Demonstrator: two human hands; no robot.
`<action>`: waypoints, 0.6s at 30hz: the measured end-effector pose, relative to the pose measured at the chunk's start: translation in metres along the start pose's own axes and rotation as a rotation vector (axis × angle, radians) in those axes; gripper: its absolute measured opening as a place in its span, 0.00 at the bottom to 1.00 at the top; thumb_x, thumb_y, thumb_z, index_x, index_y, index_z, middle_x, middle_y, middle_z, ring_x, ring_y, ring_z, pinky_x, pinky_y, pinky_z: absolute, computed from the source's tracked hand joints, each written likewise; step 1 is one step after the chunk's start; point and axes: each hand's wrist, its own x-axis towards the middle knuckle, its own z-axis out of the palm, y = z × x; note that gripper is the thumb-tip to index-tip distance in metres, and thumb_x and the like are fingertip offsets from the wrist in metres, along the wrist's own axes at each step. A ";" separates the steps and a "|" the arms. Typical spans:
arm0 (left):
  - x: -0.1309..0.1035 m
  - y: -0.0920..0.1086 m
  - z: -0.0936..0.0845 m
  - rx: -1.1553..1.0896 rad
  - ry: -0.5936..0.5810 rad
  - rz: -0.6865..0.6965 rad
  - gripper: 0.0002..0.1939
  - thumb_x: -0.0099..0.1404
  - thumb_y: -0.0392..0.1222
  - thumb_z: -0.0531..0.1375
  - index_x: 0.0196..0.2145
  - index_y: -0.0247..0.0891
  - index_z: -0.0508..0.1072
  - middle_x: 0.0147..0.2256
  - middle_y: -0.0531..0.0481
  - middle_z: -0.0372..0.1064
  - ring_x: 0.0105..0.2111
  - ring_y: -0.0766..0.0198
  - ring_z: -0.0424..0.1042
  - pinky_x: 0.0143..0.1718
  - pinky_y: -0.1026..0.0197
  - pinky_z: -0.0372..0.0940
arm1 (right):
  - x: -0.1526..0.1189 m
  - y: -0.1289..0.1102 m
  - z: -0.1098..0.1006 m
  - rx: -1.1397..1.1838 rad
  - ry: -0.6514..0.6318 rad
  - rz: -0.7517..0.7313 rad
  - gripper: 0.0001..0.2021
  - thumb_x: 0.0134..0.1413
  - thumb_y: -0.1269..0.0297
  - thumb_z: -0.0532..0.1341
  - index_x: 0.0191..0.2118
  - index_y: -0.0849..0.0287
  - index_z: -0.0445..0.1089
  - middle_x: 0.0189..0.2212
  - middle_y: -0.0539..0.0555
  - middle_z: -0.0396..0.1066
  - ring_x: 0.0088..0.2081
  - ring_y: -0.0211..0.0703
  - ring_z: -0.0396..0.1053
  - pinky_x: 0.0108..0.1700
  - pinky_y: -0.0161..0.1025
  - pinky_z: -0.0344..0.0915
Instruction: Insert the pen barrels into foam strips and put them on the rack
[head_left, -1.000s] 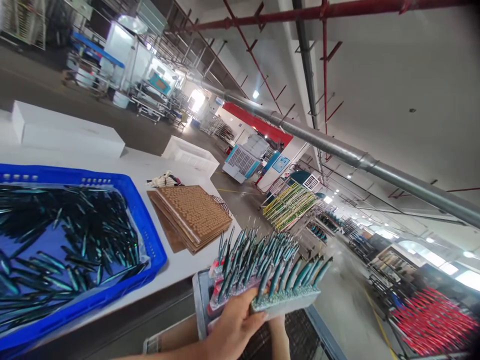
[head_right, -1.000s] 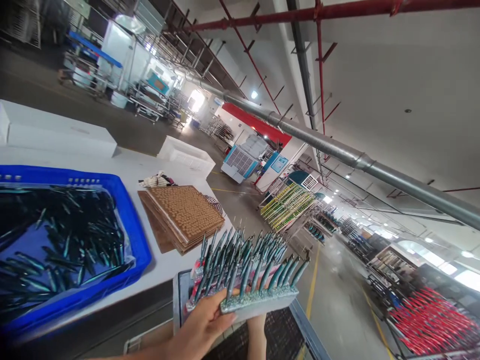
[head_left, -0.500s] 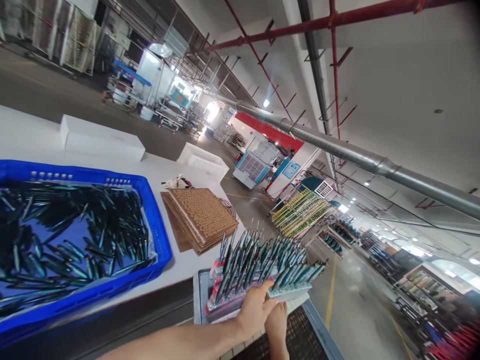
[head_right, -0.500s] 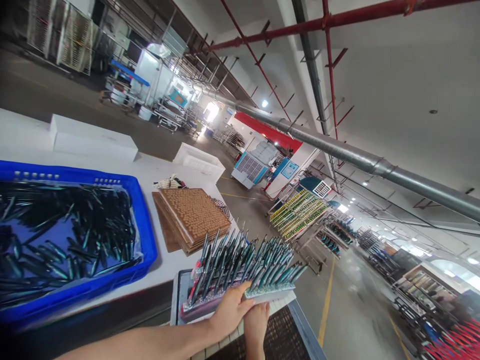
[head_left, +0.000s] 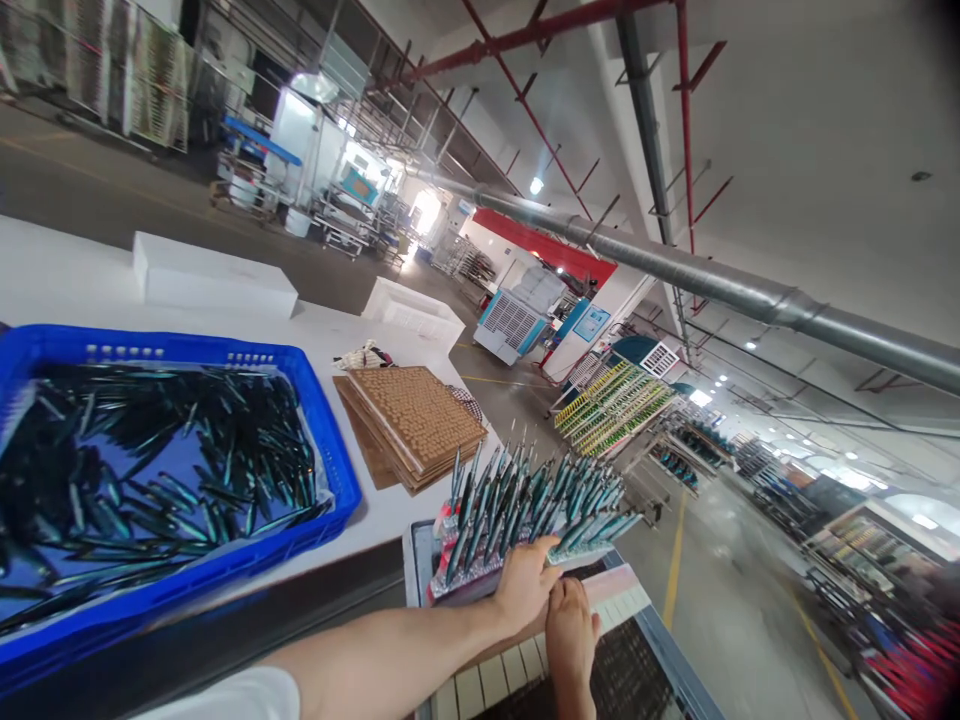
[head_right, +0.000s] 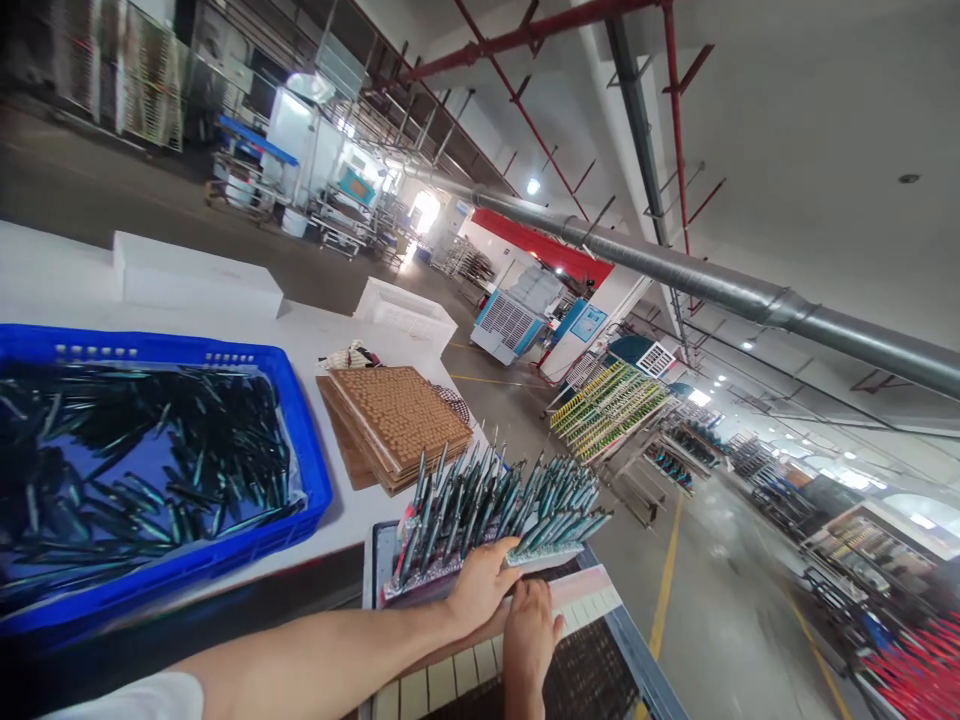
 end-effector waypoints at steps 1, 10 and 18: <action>0.001 0.001 0.001 0.021 0.003 -0.006 0.22 0.57 0.40 0.54 0.51 0.39 0.65 0.41 0.47 0.71 0.40 0.60 0.69 0.46 0.60 0.59 | -0.001 0.002 -0.001 0.022 0.000 0.031 0.16 0.56 0.64 0.43 0.40 0.54 0.67 0.43 0.58 0.68 0.50 0.48 0.62 0.46 0.48 0.59; 0.012 -0.005 0.021 0.096 -0.048 -0.068 0.21 0.59 0.39 0.54 0.52 0.37 0.63 0.43 0.45 0.70 0.43 0.61 0.68 0.45 0.63 0.58 | 0.020 0.015 -0.001 0.185 -0.023 0.173 0.24 0.57 0.63 0.37 0.49 0.62 0.64 0.49 0.60 0.66 0.49 0.44 0.64 0.45 0.40 0.60; 0.026 -0.004 0.035 0.029 -0.091 -0.072 0.21 0.60 0.38 0.51 0.51 0.30 0.62 0.42 0.40 0.70 0.45 0.57 0.67 0.46 0.60 0.58 | 0.041 0.016 -0.006 0.096 -0.086 0.152 0.14 0.56 0.58 0.50 0.43 0.58 0.66 0.47 0.57 0.66 0.45 0.45 0.65 0.45 0.45 0.61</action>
